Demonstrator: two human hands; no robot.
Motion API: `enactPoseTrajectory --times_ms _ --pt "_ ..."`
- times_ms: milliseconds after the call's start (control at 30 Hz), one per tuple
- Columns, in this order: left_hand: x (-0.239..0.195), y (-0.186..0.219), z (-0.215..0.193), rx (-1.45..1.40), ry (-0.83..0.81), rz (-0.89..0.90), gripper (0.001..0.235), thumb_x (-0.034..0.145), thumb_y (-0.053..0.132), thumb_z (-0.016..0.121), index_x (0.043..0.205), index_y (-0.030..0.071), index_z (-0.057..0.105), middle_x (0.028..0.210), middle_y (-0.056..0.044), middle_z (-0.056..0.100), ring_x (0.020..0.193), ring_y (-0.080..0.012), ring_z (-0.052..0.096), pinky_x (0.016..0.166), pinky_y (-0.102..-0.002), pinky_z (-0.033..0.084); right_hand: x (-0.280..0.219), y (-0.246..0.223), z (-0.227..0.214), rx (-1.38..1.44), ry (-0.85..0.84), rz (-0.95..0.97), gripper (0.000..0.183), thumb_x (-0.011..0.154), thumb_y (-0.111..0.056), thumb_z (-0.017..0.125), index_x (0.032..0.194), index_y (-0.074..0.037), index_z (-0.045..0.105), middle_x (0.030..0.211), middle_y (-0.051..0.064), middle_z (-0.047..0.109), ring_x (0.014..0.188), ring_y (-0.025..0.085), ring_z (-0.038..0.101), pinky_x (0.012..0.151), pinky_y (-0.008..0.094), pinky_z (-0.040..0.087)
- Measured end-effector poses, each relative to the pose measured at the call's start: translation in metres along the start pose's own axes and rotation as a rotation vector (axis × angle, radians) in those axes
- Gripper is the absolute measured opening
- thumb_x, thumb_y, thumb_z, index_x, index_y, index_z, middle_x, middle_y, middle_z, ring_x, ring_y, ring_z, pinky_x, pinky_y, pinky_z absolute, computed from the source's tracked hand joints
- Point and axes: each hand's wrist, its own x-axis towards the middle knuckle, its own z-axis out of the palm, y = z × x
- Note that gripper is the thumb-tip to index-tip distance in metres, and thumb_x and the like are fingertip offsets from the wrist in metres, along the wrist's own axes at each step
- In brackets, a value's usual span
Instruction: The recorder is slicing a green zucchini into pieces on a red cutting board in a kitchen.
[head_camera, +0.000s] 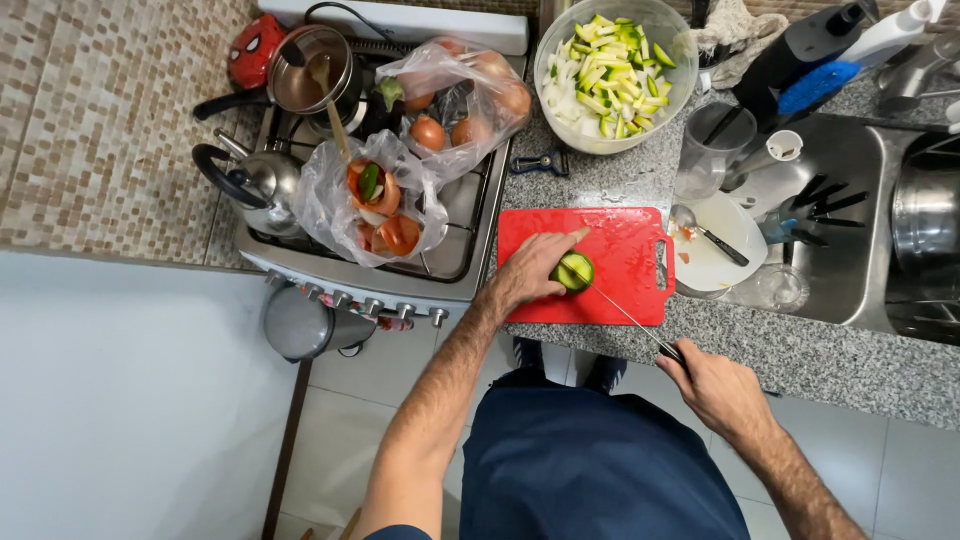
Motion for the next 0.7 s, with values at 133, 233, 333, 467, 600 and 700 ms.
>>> enactPoseTrajectory --times_ms 133,233,333,467,600,700 --pt "-0.006 -0.023 0.027 0.036 0.078 -0.041 0.101 0.069 0.036 0.107 0.155 0.017 0.057 0.144 -0.005 0.062 0.146 -0.0324 0.058 0.132 -0.055 0.038 0.008 -0.004 0.005 -0.026 0.01 -0.021 0.038 0.113 -0.057 0.046 0.129 -0.026 0.061 0.1 0.016 0.086 0.105 0.042 0.085 0.096 0.058 0.065" --pt "-0.009 -0.02 0.042 0.028 0.164 -0.112 0.105 0.066 0.049 0.107 0.155 0.023 0.059 0.144 0.002 0.057 0.146 -0.0263 0.057 0.133 -0.052 0.038 0.011 -0.005 0.006 -0.013 -0.005 -0.021 0.04 0.113 -0.059 0.044 0.13 -0.026 0.06 0.1 0.017 0.086 0.105 0.043 0.085 0.096 0.06 0.064" --pt "-0.02 0.006 0.055 -0.081 0.402 -0.267 0.097 0.068 0.029 0.108 0.152 0.013 0.062 0.14 -0.006 0.055 0.139 -0.038 0.063 0.123 -0.055 0.052 0.008 -0.015 -0.004 -0.014 -0.03 -0.017 0.041 0.113 -0.058 0.042 0.126 -0.023 0.059 0.099 0.022 0.085 0.103 0.048 0.084 0.096 0.062 0.064" --pt "-0.027 0.029 0.087 -0.312 0.59 -0.467 0.084 0.075 0.027 0.104 0.144 0.014 0.059 0.134 -0.008 0.057 0.136 -0.0388 0.066 0.113 -0.052 0.058 0.009 -0.018 -0.005 -0.029 -0.048 -0.001 0.04 0.114 -0.057 0.042 0.125 -0.021 0.057 0.096 0.023 0.084 0.101 0.049 0.084 0.095 0.062 0.065" --pt "-0.025 0.04 0.094 -0.356 0.677 -0.509 0.066 0.08 0.019 0.1 0.133 0.013 0.063 0.13 -0.007 0.06 0.132 -0.0386 0.07 0.11 -0.05 0.061 0.014 -0.022 -0.005 -0.1 -0.058 -0.002 0.042 0.116 -0.058 0.037 0.121 -0.02 0.054 0.092 0.023 0.083 0.098 0.05 0.084 0.094 0.061 0.065" --pt "-0.027 0.042 0.09 -0.355 0.709 -0.482 0.062 0.078 0.015 0.099 0.13 0.01 0.064 0.127 -0.011 0.062 0.131 -0.0429 0.07 0.108 -0.052 0.061 0.02 -0.031 -0.004 -0.09 -0.051 -0.018 0.041 0.117 -0.056 0.035 0.12 -0.019 0.052 0.094 0.027 0.082 0.1 0.052 0.083 0.095 0.063 0.065"
